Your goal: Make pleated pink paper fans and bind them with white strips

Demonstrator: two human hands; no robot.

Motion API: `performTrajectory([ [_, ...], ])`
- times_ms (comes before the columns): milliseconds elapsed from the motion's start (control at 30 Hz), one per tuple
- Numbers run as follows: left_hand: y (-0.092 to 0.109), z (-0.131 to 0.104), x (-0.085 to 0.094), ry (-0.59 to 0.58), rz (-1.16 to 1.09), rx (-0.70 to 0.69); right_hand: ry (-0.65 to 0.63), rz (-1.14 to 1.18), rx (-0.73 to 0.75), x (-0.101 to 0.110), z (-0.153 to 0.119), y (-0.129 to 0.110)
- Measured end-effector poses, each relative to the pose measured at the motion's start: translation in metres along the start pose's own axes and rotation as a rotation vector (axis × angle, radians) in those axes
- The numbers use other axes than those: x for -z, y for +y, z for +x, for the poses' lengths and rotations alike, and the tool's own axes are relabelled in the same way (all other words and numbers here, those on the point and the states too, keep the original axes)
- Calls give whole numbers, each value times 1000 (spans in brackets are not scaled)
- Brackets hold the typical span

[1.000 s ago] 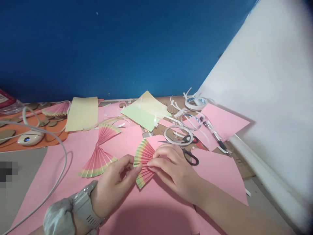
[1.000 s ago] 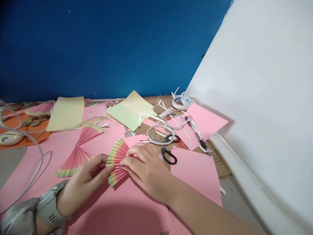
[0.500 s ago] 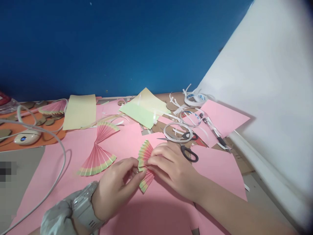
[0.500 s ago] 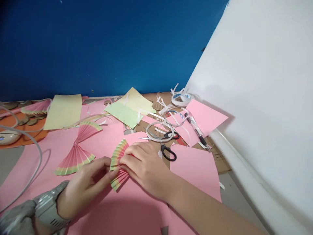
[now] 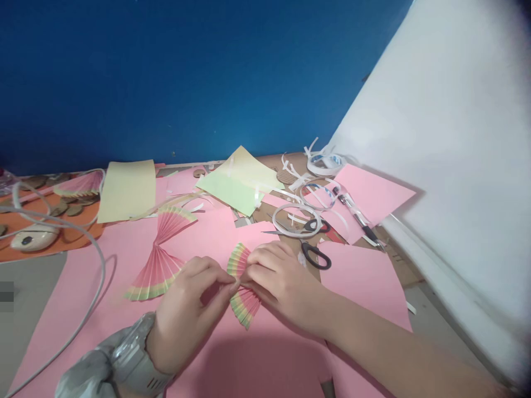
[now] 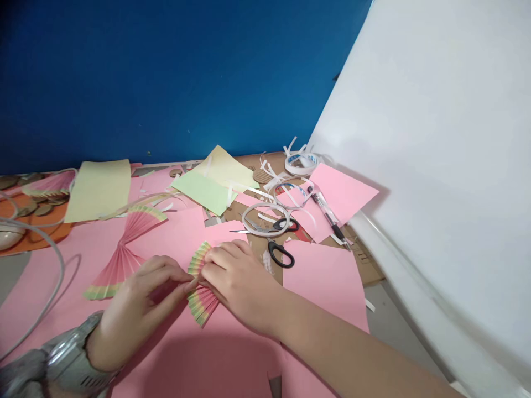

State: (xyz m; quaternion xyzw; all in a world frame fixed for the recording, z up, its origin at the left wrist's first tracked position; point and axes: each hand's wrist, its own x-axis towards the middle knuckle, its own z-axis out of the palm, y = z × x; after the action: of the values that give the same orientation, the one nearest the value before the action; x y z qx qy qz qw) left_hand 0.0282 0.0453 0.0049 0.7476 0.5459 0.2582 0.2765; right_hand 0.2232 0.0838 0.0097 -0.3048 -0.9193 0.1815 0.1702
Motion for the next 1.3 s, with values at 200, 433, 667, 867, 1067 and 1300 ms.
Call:
performTrajectory([
  [200, 1, 4, -2, -73, -6, 39, -139, -15, -153, 12, 5, -9],
  [433, 3, 1, -3, -81, 40, 3, -199, -45, -214, 19, 4, -13],
  [667, 2, 1, -4, -53, 46, -24, -189, -101, -262, 23, 2, -13],
  [867, 2, 2, -5, -37, 44, -16, -203, -131, -303, 28, -1, -10],
  [1067, 3, 2, -4, -26, 46, -2, -191, -184, -324, 29, -2, -8],
  [1300, 1, 2, -4, -6, 50, -13, -195, -373, -239, 32, -3, -11],
])
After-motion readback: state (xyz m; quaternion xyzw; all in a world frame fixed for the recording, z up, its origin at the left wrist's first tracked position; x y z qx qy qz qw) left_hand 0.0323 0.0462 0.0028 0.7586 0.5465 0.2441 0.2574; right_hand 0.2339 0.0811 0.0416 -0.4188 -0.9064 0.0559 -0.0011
